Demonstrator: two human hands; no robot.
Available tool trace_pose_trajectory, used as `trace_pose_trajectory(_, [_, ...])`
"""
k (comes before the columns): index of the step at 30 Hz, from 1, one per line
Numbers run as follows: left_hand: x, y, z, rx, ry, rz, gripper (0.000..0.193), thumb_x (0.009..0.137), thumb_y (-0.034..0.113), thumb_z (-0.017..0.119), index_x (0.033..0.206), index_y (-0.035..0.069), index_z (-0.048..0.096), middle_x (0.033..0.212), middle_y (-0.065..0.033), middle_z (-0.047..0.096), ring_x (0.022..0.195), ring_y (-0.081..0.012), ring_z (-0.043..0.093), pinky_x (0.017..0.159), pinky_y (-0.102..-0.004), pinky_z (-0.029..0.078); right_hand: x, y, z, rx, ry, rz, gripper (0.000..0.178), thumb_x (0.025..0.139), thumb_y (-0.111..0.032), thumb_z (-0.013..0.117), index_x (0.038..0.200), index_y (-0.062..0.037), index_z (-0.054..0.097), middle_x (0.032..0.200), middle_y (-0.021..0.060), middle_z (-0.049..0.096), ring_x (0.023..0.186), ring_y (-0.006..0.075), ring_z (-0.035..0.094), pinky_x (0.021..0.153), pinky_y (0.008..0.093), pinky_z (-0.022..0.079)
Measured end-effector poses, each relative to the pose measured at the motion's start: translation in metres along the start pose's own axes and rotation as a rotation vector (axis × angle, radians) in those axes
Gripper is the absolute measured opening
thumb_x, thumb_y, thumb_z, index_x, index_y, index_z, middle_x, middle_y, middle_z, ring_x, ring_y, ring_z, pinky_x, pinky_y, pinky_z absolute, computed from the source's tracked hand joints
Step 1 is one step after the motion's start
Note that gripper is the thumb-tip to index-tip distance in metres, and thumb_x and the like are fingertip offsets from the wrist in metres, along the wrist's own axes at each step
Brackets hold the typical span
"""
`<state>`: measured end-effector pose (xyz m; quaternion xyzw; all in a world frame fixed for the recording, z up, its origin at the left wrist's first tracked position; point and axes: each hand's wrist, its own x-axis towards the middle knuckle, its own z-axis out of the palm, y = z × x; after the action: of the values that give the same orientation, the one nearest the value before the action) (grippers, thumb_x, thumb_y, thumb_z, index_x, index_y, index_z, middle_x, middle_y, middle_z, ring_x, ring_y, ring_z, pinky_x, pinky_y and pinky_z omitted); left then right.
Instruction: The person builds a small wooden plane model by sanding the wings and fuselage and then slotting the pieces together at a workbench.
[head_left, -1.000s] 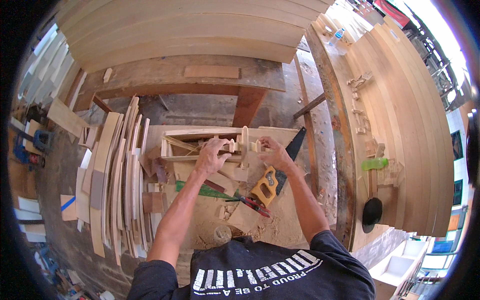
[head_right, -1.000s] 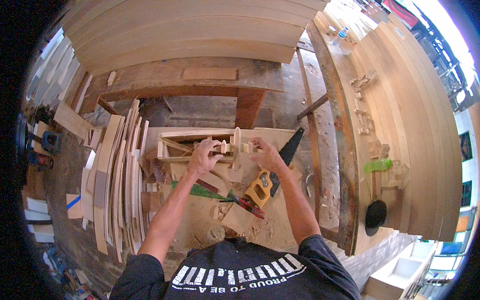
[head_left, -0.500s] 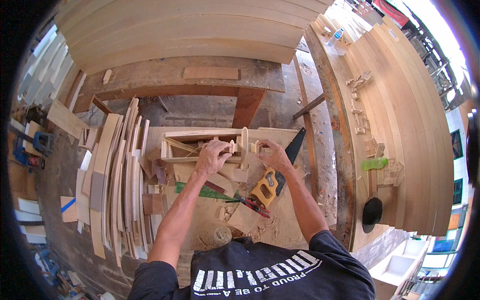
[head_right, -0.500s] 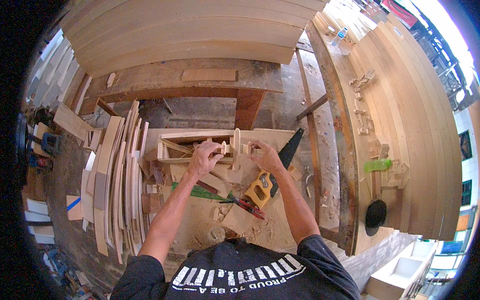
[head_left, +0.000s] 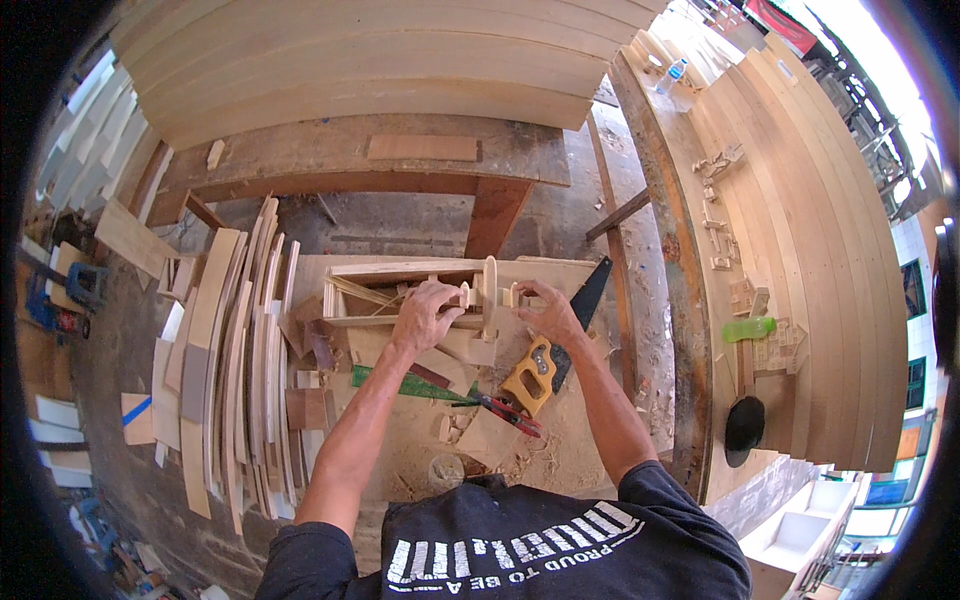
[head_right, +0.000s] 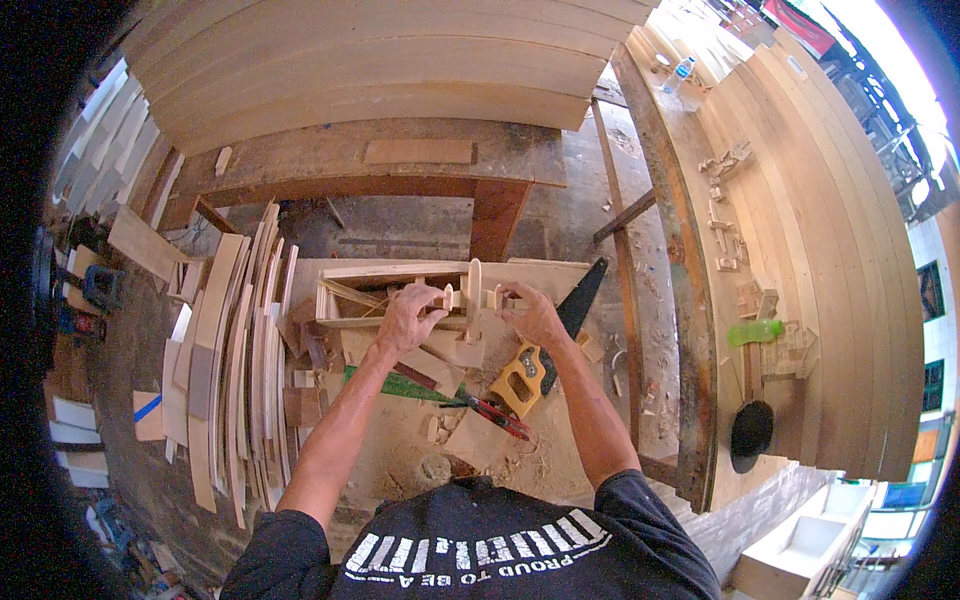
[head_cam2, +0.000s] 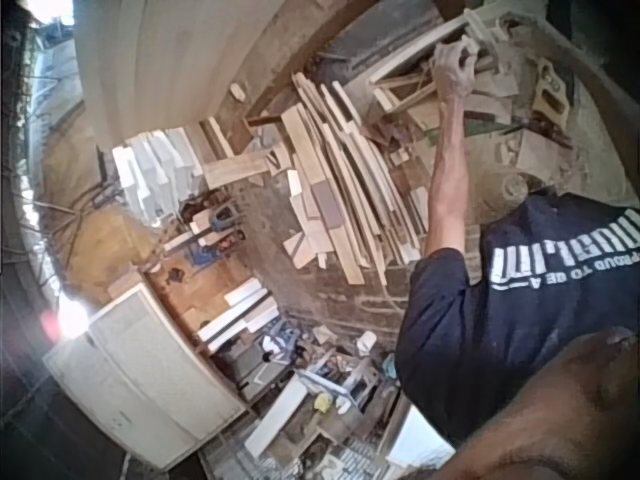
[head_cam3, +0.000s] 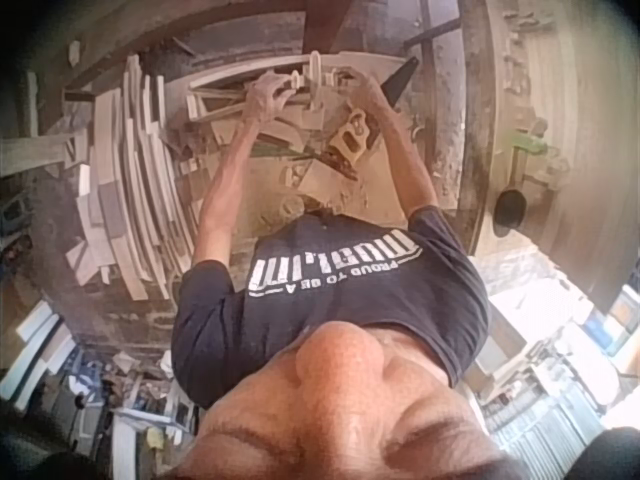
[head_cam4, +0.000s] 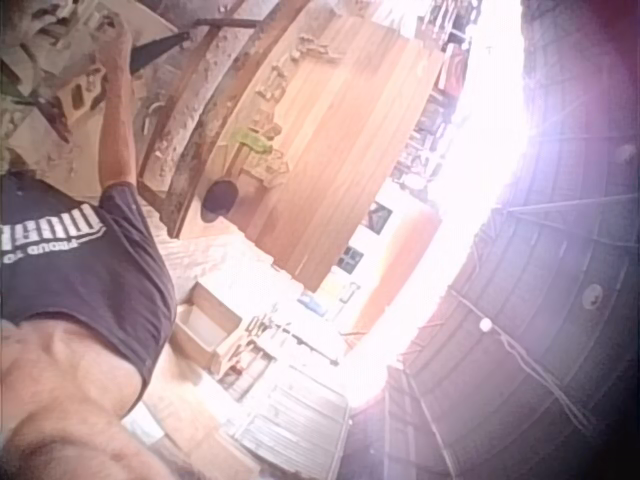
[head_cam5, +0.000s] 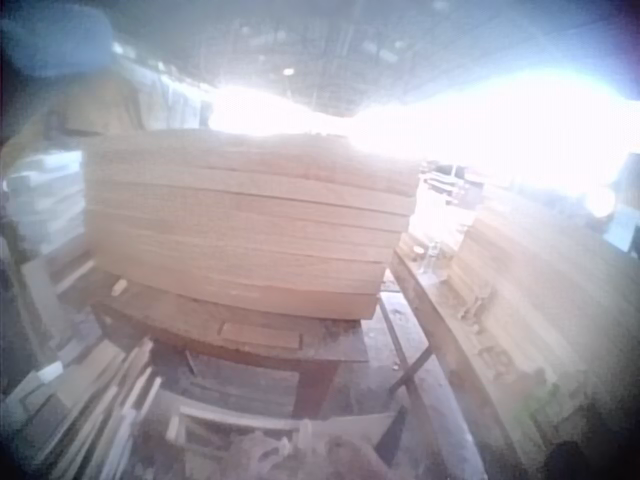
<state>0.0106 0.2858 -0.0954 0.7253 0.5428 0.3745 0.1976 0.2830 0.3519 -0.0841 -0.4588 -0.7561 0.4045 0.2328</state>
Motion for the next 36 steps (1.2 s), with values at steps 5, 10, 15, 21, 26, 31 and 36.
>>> trace_pose_trajectory(5, [-0.002,0.001,0.001,0.034,0.003,-0.006,0.029,0.079,0.014,0.074,0.106,0.009,0.065,0.106,-0.0083,0.067,0.105,-0.0285,0.061,0.092,-0.0439,0.045,-0.001,-0.002,-0.001,0.004,0.006,0.005,0.046,0.078,-0.012,0.079,0.121,-0.0077,0.063,0.113,0.011,0.067,0.106,0.0258,0.064,0.095,0.0379,0.049])
trace_pose_trajectory(10, [-0.003,0.005,-0.003,0.043,0.019,-0.025,0.032,0.081,0.018,0.075,0.109,0.007,0.064,0.109,-0.0108,0.067,0.106,-0.0287,0.061,0.093,-0.0437,0.046,-0.002,-0.009,0.0,0.006,0.004,0.039,0.053,0.078,-0.014,0.079,0.125,-0.0061,0.057,0.115,0.0119,0.066,0.108,0.0249,0.062,0.097,0.0368,0.048])
trace_pose_trajectory(15, [0.002,0.014,-0.005,-0.095,0.209,-0.217,0.033,0.087,0.023,0.074,0.109,0.002,0.064,0.106,-0.0145,0.068,0.103,-0.0257,0.064,0.088,-0.0403,0.05,0.001,0.002,-0.006,0.281,0.049,0.051,0.051,0.084,-0.024,0.074,0.126,-0.0027,0.054,0.112,0.012,0.065,0.105,0.0238,0.062,0.094,0.037,0.049])
trace_pose_trajectory(21, [0.015,-0.013,-0.01,-0.181,0.057,-0.392,0.037,0.087,0.029,0.072,0.109,-0.001,0.067,0.091,-0.0147,0.071,0.078,-0.0226,0.067,0.074,-0.0362,0.053,0.011,0.01,-0.01,0.277,-0.074,0.357,0.042,0.09,-0.036,0.068,0.113,-0.0008,0.065,0.098,0.0072,0.067,0.093,0.0185,0.062,0.086,0.0345,0.049])
trace_pose_trajectory(26, [0.034,-0.01,-0.016,-0.286,-0.338,-0.619,0.043,0.09,0.038,0.07,0.11,0.0,0.071,0.085,-0.0044,0.07,0.072,-0.0138,0.061,0.064,-0.0306,0.049,0.017,0.014,-0.014,0.284,-0.156,0.387,0.041,0.092,-0.039,0.066,0.099,0.0008,0.072,0.091,0.0051,0.068,0.088,0.0152,0.061,0.082,0.0305,0.048])
trace_pose_trajectory(31, [0.041,-0.016,-0.018,-0.213,-0.422,-0.591,0.041,0.087,0.042,0.072,0.102,0.003,0.076,0.079,-0.0035,0.07,0.07,-0.0116,0.06,0.064,-0.0317,0.048,0.025,0.014,-0.015,0.289,-0.224,0.404,0.035,0.09,-0.035,0.069,0.092,-0.0002,0.075,0.085,0.004,0.069,0.082,0.0145,0.061,0.078,0.0296,0.048])
trace_pose_trajectory(36, [0.046,-0.02,-0.017,-0.187,-0.483,-0.619,0.044,0.08,0.045,0.075,0.101,0.007,0.077,0.089,-0.0105,0.074,0.082,-0.0165,0.067,0.077,-0.0332,0.051,0.029,0.012,-0.014,0.281,-0.225,0.397,0.031,0.088,-0.032,0.072,0.087,-0.0009,0.075,0.079,0.0029,0.068,0.077,0.0128,0.06,0.073,0.0288,0.047])
